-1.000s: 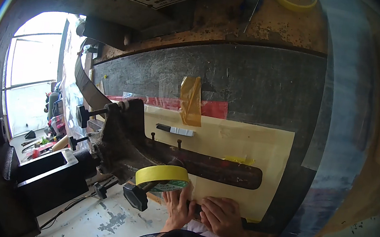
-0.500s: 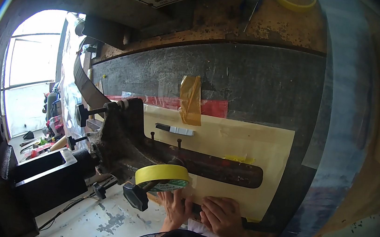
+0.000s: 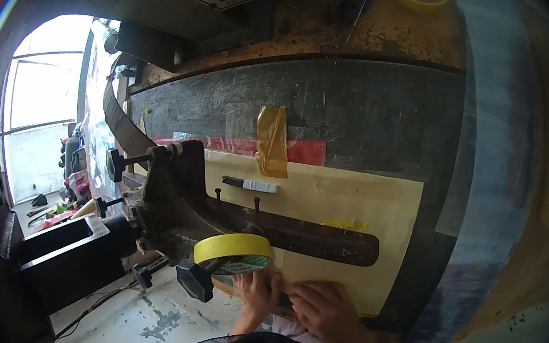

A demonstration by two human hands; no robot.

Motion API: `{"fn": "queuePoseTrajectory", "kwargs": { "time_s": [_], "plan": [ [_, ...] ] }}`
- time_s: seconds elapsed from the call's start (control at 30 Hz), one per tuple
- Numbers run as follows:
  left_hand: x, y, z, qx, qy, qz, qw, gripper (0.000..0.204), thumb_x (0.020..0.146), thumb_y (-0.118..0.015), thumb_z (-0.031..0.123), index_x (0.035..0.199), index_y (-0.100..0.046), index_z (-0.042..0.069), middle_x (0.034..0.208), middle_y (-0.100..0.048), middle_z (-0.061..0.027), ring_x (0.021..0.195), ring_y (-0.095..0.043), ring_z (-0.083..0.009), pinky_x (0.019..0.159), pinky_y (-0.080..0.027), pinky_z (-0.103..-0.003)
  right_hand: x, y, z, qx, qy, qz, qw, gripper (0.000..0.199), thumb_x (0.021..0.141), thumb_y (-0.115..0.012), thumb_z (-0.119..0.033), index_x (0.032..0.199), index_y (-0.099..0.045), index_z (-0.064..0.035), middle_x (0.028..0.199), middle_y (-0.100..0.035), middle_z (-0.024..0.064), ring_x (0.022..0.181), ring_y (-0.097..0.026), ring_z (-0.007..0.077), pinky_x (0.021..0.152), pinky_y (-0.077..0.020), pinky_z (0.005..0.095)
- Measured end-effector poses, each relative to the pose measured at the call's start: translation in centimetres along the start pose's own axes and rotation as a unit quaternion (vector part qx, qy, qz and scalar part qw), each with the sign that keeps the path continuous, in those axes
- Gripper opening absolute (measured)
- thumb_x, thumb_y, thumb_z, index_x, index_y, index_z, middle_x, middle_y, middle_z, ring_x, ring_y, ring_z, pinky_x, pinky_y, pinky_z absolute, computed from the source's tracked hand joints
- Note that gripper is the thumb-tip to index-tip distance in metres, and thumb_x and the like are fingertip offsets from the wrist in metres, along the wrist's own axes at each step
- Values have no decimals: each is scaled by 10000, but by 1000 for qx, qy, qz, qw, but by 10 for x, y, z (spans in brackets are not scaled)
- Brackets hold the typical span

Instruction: The person tapes a transparent plastic sheet to a large wooden board on a machine, using strips of tape and applying pressure by hand.

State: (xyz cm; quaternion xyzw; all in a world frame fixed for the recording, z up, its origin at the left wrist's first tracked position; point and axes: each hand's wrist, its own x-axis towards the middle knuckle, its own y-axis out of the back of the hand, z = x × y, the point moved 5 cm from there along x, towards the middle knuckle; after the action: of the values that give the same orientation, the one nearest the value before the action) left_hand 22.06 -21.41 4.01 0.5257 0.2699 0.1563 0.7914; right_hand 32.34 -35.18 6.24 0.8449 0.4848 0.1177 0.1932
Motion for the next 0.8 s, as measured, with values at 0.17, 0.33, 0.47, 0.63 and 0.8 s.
{"fn": "queuePoseTrajectory", "kwargs": {
  "time_s": [0.17, 0.33, 0.47, 0.63, 0.8],
  "plan": [
    [1, 4, 2, 26, -44, 45, 998, 528, 785, -613, 289, 1206, -526, -18, 1186, -450, -283, 1152, -376, -480, 987, -238, -590, 29, 101, -3, 84, 21, -54, 995, 191, 803, -676, -112, 988, -661, -67, 979, -638, 72, 861, -633, 235, 776, -518, 365],
    [6, 11, 10, 13, -57, 59, 997, 523, 775, -615, 292, 1195, -541, -10, 1238, -442, -289, 1196, -363, -484, 1014, -217, -588, 115, 156, 6, -79, 155, 2, 985, 154, 801, -665, -88, 944, -660, -31, 925, -636, 102, 840, -638, 269, 742, -528, 367],
    [5, 10, 3, 0, -61, 73, 996, 505, 776, -618, 288, 1180, -554, -6, 1227, -459, -283, 1201, -368, -482, 1019, -215, -580, 190, 112, 28, 59, 219, -104, 968, 148, 798, -657, -76, 933, -683, -19, 906, -646, 116, 811, -652, 272, 740, -526, 358],
    [5, 7, 0, -31, -9, 49, 998, 483, 771, -633, 285, 1157, -574, 0, 1202, -486, -261, 1162, -404, -456, 1001, -234, -569, 223, 74, 33, 34, 229, -216, 949, 189, 770, -682, -82, 954, -710, -47, 902, -653, 100, 839, -659, 251, 776, -530, 352],
    [4, 8, 3, -32, -23, 51, 998, 494, 759, -649, 296, 1151, -579, 4, 1190, -491, -247, 1143, -413, -445, 989, -239, -573, 225, 64, 34, -17, 228, -243, 943, 218, 750, -697, -91, 967, -715, -72, 946, -654, 66, 904, -650, 237, 823, -529, 355]
  ]
}}
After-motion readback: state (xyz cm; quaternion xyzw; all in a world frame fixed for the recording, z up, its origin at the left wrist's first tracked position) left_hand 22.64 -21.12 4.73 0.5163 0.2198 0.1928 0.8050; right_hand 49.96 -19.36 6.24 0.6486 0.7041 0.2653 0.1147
